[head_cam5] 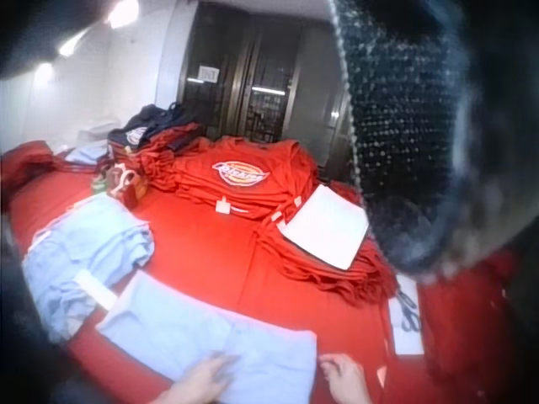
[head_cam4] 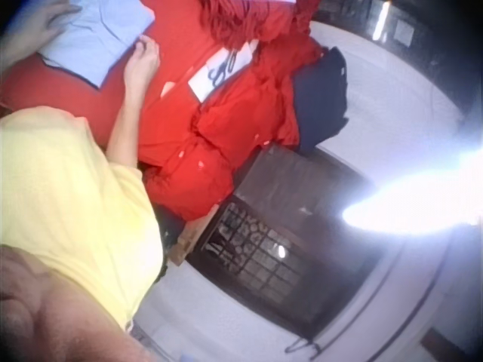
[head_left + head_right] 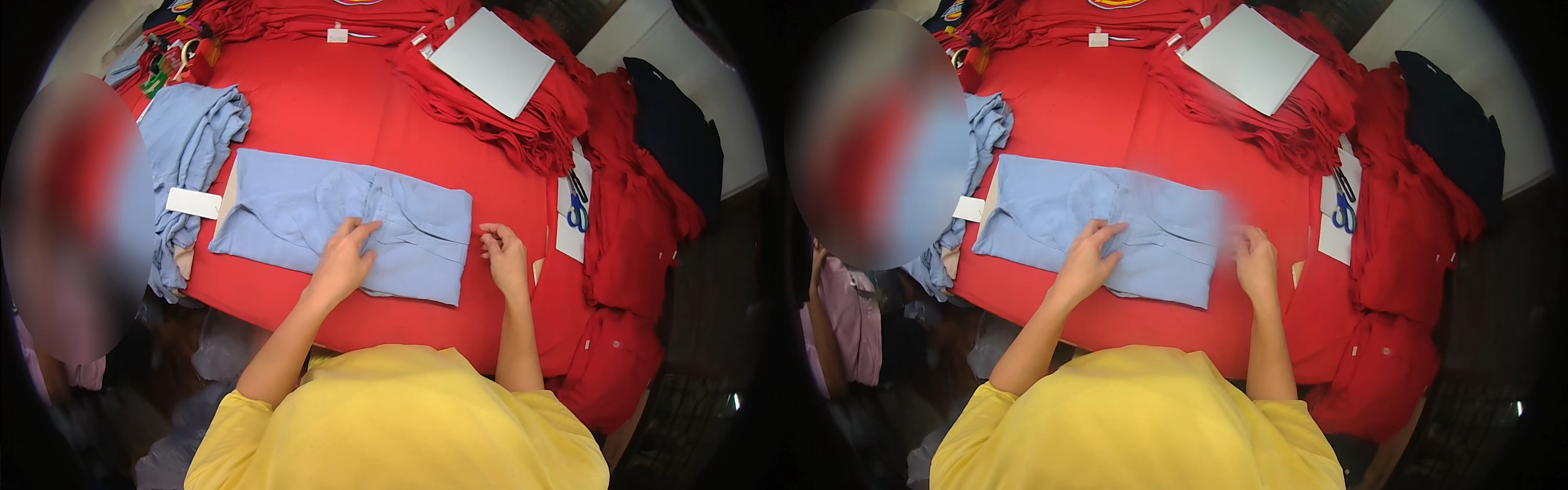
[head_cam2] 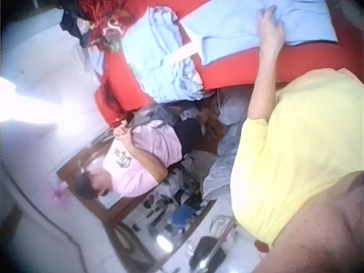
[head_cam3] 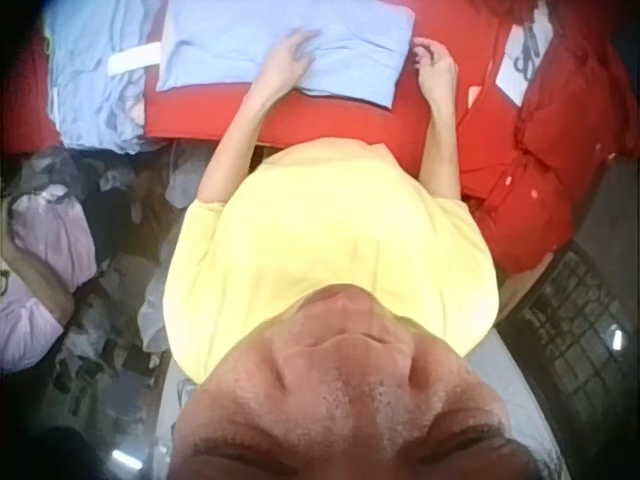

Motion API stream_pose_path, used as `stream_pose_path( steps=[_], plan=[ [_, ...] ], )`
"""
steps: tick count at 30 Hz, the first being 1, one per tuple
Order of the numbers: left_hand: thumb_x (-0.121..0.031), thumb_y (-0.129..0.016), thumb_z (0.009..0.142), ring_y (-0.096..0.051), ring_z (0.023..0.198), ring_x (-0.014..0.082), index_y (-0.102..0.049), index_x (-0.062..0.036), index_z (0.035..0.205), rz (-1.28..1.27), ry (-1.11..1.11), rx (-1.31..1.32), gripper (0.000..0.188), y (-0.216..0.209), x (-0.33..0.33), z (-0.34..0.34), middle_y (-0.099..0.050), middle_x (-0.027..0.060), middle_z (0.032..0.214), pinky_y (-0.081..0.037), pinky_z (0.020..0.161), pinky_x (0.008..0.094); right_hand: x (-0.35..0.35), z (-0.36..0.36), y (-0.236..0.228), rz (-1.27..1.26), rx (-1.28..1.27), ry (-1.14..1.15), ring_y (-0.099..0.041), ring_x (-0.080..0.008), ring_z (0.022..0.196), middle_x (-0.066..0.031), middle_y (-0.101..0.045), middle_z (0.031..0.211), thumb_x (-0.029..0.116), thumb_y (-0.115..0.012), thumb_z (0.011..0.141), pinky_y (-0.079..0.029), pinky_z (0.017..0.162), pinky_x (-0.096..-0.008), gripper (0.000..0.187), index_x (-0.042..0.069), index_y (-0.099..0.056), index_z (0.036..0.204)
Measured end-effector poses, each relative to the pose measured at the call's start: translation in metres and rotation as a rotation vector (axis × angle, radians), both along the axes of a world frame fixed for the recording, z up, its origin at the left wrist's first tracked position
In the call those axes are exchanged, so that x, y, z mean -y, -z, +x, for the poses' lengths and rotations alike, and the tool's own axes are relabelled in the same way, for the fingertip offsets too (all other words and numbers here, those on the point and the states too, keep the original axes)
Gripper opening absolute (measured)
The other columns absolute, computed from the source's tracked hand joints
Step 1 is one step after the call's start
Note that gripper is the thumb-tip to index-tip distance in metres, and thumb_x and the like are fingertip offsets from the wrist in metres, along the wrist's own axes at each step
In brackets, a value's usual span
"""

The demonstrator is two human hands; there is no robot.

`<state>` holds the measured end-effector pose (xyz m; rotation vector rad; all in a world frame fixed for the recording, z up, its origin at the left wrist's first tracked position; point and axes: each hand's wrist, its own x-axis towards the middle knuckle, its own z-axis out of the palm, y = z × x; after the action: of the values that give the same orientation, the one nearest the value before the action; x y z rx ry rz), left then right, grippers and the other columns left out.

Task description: The person folds light blue shirts using a cardboard template on a table covered in red cloth.

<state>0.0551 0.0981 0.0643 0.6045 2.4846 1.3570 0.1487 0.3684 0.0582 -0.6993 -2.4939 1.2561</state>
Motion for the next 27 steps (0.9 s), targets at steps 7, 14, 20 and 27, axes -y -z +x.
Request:
stream_pose_path(
  steps=[7,14,20,27],
  plan=[
    [-0.008,-0.07,0.075,-0.053,0.109,0.0312,-0.063,-0.0059,0.115,-0.077,0.185,-0.662,0.041,0.037,-0.037,-0.013,-0.054,0.0139,0.121,-0.045,0.092,0.0419,0.016,-0.01,0.026,0.27,-0.062,-0.183,-0.056,-0.0156,0.08,-0.0074,-0.057,0.094,0.0,-0.069,0.079,-0.05,0.072,-0.0298,0.024,0.001,-0.063,0.101],
    [-0.024,-0.071,0.078,-0.044,0.126,0.0343,-0.055,-0.0084,0.129,-0.166,0.106,-0.747,0.055,0.054,-0.035,-0.008,-0.045,0.0174,0.138,-0.036,0.104,0.0488,-0.012,-0.032,0.035,-0.119,-0.015,-0.132,-0.055,-0.0162,0.08,-0.006,-0.054,0.093,0.008,-0.072,0.08,-0.047,0.071,-0.0302,0.021,0.0,-0.065,0.098],
    [-0.03,-0.069,0.08,-0.04,0.131,0.033,-0.051,-0.01,0.134,-0.244,0.089,-0.729,0.059,0.056,-0.033,-0.005,-0.041,0.0166,0.143,-0.029,0.109,0.0523,-0.017,-0.037,0.025,0.169,0.208,-0.353,-0.058,-0.0261,0.091,-0.0097,-0.057,0.102,0.019,-0.07,0.081,-0.045,0.081,-0.0361,0.018,0.007,-0.063,0.091],
    [-0.044,-0.059,0.087,-0.028,0.141,0.0311,-0.044,-0.0063,0.141,-0.396,0.135,-0.639,0.067,0.05,-0.025,0.006,-0.032,0.0142,0.152,-0.018,0.113,0.0552,-0.013,-0.043,0.041,0.145,0.083,-0.067,-0.055,-0.0282,0.092,-0.011,-0.056,0.093,0.016,-0.071,0.08,-0.044,0.08,-0.0372,0.018,0.006,-0.059,0.088]
  ],
)
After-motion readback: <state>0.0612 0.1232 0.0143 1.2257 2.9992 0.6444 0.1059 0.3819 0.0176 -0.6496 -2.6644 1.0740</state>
